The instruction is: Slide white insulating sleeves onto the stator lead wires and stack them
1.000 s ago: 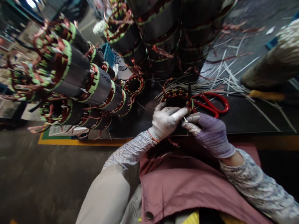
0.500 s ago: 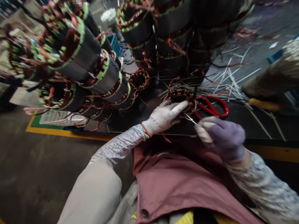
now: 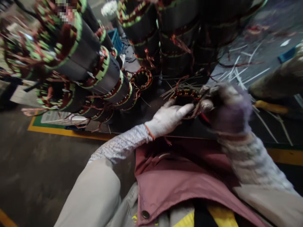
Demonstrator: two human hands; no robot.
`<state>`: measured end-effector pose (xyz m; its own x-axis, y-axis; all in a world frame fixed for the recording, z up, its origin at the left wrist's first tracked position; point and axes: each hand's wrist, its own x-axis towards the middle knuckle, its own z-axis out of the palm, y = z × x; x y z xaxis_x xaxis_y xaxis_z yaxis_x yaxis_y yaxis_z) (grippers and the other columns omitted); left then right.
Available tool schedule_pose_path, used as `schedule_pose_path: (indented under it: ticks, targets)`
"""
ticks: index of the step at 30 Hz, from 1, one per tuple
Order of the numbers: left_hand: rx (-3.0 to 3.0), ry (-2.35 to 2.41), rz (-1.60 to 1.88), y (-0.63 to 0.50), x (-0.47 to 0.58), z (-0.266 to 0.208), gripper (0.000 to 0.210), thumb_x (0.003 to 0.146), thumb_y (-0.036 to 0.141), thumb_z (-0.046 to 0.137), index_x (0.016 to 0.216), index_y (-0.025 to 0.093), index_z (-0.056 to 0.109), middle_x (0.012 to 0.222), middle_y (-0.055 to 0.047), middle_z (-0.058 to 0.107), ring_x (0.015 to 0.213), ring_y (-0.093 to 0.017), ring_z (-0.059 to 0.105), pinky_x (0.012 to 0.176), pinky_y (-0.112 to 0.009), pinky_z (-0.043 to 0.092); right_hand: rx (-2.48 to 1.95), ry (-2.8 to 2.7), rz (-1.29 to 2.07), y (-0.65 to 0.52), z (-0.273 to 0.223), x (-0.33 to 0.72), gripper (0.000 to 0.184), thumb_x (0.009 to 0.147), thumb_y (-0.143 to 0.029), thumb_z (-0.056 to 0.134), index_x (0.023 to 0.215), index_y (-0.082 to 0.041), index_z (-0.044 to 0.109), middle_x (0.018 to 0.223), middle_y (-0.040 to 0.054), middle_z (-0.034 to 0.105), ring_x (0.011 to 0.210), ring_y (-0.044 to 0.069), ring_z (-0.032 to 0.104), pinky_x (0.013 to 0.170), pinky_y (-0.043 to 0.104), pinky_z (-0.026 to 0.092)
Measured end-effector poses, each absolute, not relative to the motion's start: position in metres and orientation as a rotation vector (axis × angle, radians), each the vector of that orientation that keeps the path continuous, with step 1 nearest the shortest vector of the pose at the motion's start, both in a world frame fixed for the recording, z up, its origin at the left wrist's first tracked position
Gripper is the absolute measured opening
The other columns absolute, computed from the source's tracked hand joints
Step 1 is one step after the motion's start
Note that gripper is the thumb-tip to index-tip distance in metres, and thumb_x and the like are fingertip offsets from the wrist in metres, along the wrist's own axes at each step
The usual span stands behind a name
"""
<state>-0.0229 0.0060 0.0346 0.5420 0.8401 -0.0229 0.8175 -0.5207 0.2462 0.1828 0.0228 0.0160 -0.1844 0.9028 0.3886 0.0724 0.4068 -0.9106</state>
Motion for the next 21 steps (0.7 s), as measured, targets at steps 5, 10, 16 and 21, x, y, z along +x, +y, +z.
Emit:
schedule_pose_path:
  ticks: [5,10,16,21]
  targets:
    - [2.218,1.806,0.194,-0.033,-0.033,0.046,0.088,0.086,0.052,0.079,0.156,0.014,0.042,0.123,-0.017,0.075,0.107,-0.031,0.075,0.087,-0.038,0.058,-1.102,-1.682,0.567,-0.018,-0.023,0.175,0.044,0.096,-0.023,0.056,0.138,-0.028,0.062,0.129,0.0115,0.072,0.074,0.019,0.075,0.065,0.032,0.062]
    - [2.198,1.798,-0.001,-0.015,-0.014,0.046,0.052,0.101,0.037,0.059,0.148,0.016,0.052,0.103,-0.011,0.079,0.087,-0.025,0.077,0.071,-0.032,0.056,-1.068,-2.081,0.192,0.0,-0.045,0.164,0.047,0.094,-0.031,0.059,0.14,-0.019,0.062,0.121,0.0142,0.076,0.093,0.026,0.076,0.064,0.03,0.058]
    - [2.875,1.178,-0.567,0.04,-0.03,0.075,0.027,0.096,0.019,0.055,0.115,0.023,0.073,0.084,-0.008,0.074,0.074,-0.024,0.072,0.059,-0.031,0.045,-0.865,-2.234,0.353,0.033,-0.035,0.189,0.036,0.098,-0.038,0.061,0.128,-0.023,0.072,0.11,0.0097,0.078,0.078,0.018,0.074,0.061,0.026,0.054]
    - [3.095,0.814,-0.585,0.061,-0.043,0.078,0.035,0.097,0.012,0.051,0.123,0.026,0.07,0.092,-0.007,0.076,0.081,-0.021,0.071,0.069,-0.032,0.049,-0.585,-2.211,0.7,0.051,-0.027,0.203,0.027,0.098,-0.036,0.062,0.118,-0.024,0.075,0.108,0.0066,0.078,0.094,0.017,0.075,0.079,0.028,0.062]
